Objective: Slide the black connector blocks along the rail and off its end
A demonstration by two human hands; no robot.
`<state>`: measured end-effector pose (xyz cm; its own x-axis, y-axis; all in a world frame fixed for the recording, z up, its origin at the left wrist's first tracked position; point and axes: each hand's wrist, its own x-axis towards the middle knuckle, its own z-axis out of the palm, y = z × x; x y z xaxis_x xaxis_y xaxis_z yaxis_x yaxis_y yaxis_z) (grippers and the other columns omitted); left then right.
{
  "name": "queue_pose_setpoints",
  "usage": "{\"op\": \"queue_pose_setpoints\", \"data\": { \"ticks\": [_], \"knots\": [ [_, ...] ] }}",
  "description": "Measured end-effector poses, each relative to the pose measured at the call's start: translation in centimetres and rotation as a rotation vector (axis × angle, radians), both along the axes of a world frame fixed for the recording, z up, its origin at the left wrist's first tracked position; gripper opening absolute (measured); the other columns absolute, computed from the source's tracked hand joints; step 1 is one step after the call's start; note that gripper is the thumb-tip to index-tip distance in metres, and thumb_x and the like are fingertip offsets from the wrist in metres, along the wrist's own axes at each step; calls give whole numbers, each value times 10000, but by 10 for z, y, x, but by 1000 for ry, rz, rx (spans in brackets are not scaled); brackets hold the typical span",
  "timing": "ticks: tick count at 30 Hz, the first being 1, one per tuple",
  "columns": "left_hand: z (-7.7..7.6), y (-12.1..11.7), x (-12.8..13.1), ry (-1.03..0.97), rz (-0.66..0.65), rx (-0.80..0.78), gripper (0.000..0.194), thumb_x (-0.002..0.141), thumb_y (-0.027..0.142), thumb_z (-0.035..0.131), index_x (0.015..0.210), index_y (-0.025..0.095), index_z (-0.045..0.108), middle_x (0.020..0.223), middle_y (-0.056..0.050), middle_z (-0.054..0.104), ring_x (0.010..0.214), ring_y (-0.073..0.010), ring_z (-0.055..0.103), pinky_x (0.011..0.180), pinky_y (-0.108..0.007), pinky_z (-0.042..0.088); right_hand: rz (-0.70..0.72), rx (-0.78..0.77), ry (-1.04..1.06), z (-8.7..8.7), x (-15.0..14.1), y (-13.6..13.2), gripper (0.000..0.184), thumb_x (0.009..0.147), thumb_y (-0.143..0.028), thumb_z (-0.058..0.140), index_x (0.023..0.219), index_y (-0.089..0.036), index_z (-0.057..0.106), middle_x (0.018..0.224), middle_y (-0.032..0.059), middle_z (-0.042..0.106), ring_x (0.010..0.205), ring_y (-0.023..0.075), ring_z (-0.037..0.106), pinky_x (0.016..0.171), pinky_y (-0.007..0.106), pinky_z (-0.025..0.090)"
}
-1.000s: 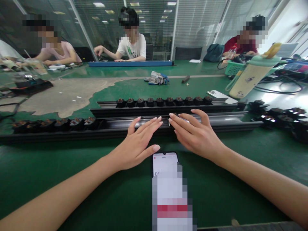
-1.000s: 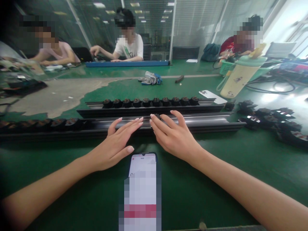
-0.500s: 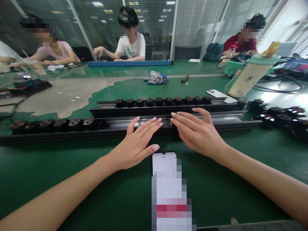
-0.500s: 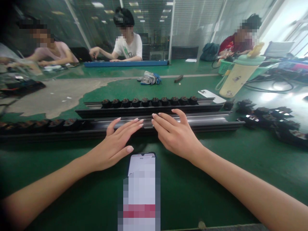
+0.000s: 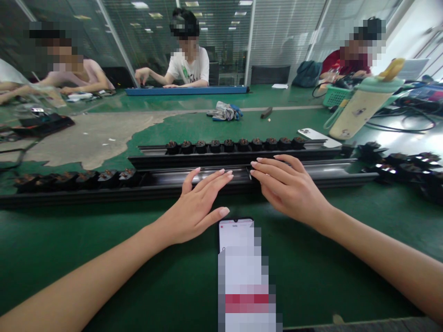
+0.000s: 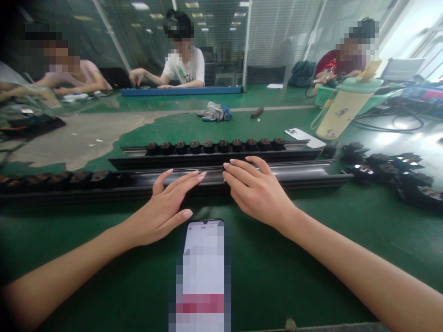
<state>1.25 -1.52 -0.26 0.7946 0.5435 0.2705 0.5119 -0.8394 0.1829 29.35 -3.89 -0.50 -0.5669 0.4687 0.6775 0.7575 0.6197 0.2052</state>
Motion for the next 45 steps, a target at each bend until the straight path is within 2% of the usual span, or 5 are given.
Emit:
{"op": "queue_pose_setpoints", "data": {
  "ticks": [11, 29, 35, 41, 45],
  "knots": [
    [1, 0, 0, 28, 6, -2, 598, 1096, 507, 288, 1608, 199, 265, 1672, -94, 353, 1565, -229, 283, 1287, -455, -82, 31, 29, 21, 3, 5, 3, 250, 908, -106, 591, 1140, -152, 671, 1251, 105, 715, 1184, 244, 665, 1054, 448, 485],
    [2, 0, 0, 20, 10, -27, 617, 1085, 522, 296, 1621, 219, 261, 1661, -110, 371, 1545, -271, 329, 1296, -516, -41, -1, 4, 40, 4, 13, 3, 272, 892, -104, 557, 1108, -212, 681, 1170, 77, 732, 1132, 222, 661, 1046, 447, 472],
    [1, -1, 1, 23, 13, -21, 622, 1088, 521, 289, 1622, 204, 256, 1667, -110, 359, 1551, -262, 317, 1294, -500, -45, -3, 42, 10, 4, 15, 5, 217, 896, -114, 565, 1074, -180, 669, 1131, 97, 727, 1098, 223, 647, 1015, 426, 474],
    [2, -1, 0, 25, 15, -16, 614, 1092, 521, 287, 1613, 198, 263, 1668, -106, 357, 1555, -247, 309, 1290, -485, -62, -30, 39, -1, 4, 16, 7, 180, 900, -116, 554, 1028, -189, 657, 1083, 84, 717, 1034, 213, 629, 953, 407, 480],
    [2, -1, 0, 23, 16, -29, 614, 1091, 530, 280, 1609, 202, 273, 1666, -99, 362, 1555, -246, 307, 1292, -483, -62, -73, 46, -15, 4, 19, 9, 133, 904, -119, 548, 960, -188, 647, 1012, 86, 698, 951, 204, 601, 855, 383, 481]
  ]
}}
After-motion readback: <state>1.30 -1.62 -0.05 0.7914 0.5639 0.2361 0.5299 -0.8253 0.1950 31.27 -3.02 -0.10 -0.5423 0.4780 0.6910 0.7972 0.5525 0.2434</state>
